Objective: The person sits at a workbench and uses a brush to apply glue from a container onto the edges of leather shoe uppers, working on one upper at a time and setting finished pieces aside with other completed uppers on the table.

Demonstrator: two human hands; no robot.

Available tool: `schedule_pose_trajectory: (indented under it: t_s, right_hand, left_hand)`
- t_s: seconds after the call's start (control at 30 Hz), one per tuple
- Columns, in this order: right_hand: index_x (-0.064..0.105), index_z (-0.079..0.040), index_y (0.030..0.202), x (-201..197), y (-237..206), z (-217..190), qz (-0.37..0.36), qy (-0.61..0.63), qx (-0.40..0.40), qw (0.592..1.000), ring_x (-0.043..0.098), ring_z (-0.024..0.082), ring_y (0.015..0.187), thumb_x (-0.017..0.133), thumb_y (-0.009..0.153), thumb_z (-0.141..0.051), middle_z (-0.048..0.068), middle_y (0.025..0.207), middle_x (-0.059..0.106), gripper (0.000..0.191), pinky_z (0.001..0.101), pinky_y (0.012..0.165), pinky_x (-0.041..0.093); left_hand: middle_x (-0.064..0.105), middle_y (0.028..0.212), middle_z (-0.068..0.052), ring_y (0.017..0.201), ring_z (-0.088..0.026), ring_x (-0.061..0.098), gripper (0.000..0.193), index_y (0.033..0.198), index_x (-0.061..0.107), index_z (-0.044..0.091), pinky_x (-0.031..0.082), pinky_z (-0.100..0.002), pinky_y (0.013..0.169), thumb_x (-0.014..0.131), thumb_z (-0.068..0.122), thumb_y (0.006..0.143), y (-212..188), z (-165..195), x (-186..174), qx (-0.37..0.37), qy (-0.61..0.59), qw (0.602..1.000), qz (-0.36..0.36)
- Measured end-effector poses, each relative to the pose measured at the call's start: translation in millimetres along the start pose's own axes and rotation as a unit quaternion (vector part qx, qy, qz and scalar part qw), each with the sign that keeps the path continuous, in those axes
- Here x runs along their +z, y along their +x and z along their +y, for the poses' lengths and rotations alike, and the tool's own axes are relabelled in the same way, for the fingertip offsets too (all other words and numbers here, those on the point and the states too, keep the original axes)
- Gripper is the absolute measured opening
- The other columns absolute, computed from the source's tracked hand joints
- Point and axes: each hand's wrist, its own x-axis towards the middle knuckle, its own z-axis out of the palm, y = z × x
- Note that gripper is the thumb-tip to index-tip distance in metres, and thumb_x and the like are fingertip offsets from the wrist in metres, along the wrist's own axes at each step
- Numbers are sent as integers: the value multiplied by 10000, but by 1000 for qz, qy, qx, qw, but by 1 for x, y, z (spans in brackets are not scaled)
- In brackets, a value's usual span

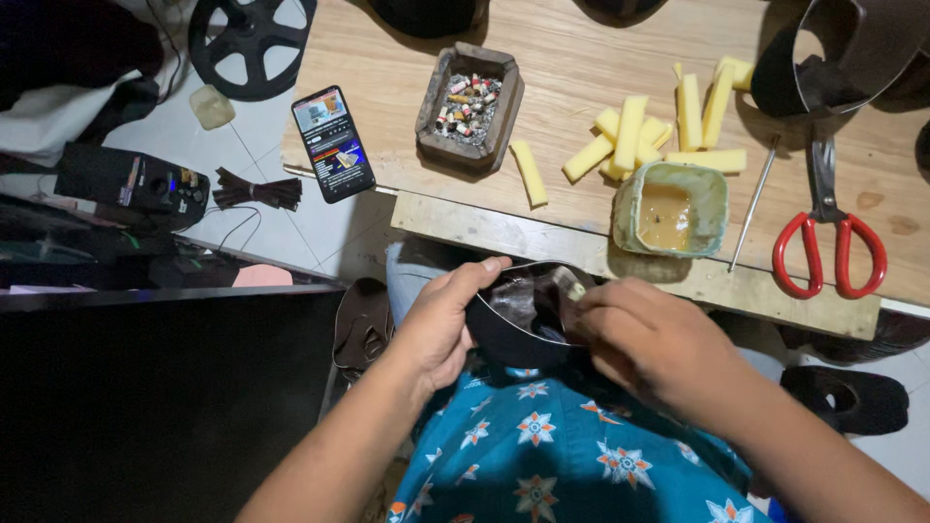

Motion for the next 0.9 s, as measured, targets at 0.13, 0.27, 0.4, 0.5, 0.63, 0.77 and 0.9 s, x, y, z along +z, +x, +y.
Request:
schedule_pose_trajectory:
  t_s: [0.13, 0.27, 0.4, 0.5, 0.63, 0.77, 0.9]
  right_hand:
    - [587, -66, 1010, -7, -8, -4, 36, 75, -14, 996, 686, 282, 987, 766, 769, -83, 103, 1097, 658, 301, 372, 811, 562]
    - [602, -53, 1038, 7, 0, 2, 25, 90, -37, 995, 695, 325, 1000, 744, 771, -74, 133, 1116, 680, 303, 393, 828, 568]
    - [643, -64, 964, 6, -9, 0, -3, 85, 99, 991, 711, 298, 814, 773, 778, -101, 97, 915, 706, 230, 387, 725, 567]
    - [638, -64, 986, -6, -23, -7, 87, 145, 85, 982, 753, 247, 893, 725, 783, -106, 88, 981, 717, 225, 338, 769, 584]
    - [637, -61, 1001, 1, -21, -18, 101, 214, 57, 970, 725, 221, 959, 722, 861, -108, 108, 1076, 730, 170, 327, 814, 603]
    - [633, -43, 995, 15, -6, -7, 24, 218, 24, 975, 730, 255, 974, 689, 843, -71, 118, 1058, 718, 164, 361, 834, 590]
    - [607, -66, 951, 9, -17, 4, 8, 182, 25, 983, 727, 266, 957, 697, 826, -74, 92, 964, 695, 154, 380, 811, 582]
  left_hand:
    - [731, 1117, -129, 933, -187, 729, 414, 1269, 645, -37, 600, -343, 827, 634, 250, 970, 1, -1, -5, -1, -8, 1000, -8]
    - [723, 1190, -128, 1045, -186, 708, 472, 1339, 613, -22, 575, -336, 927, 618, 205, 924, 4, -6, -3, -4, 33, 999, -31]
    - [676, 1283, -134, 1146, -175, 637, 556, 1442, 561, -61, 495, -322, 1040, 640, 84, 911, 0, -1, -10, 101, 77, 987, -95]
    - [654, 1323, -135, 1170, -185, 625, 641, 1494, 506, -33, 480, -348, 1068, 643, 41, 871, -9, 8, -18, 113, 60, 981, -146]
    - [626, 1360, -129, 1222, -187, 617, 709, 1520, 457, -14, 459, -353, 1110, 676, 40, 848, -12, 10, -9, 118, 103, 971, -182]
    - [583, 1417, -132, 1295, -190, 577, 772, 1545, 435, -14, 428, -351, 1167, 701, 56, 824, -19, 11, -2, 151, 147, 951, -224]
    - [491, 1501, -120, 1401, -203, 510, 800, 1543, 453, -41, 367, -348, 1226, 696, 85, 791, -25, 17, -5, 195, 210, 935, -209]
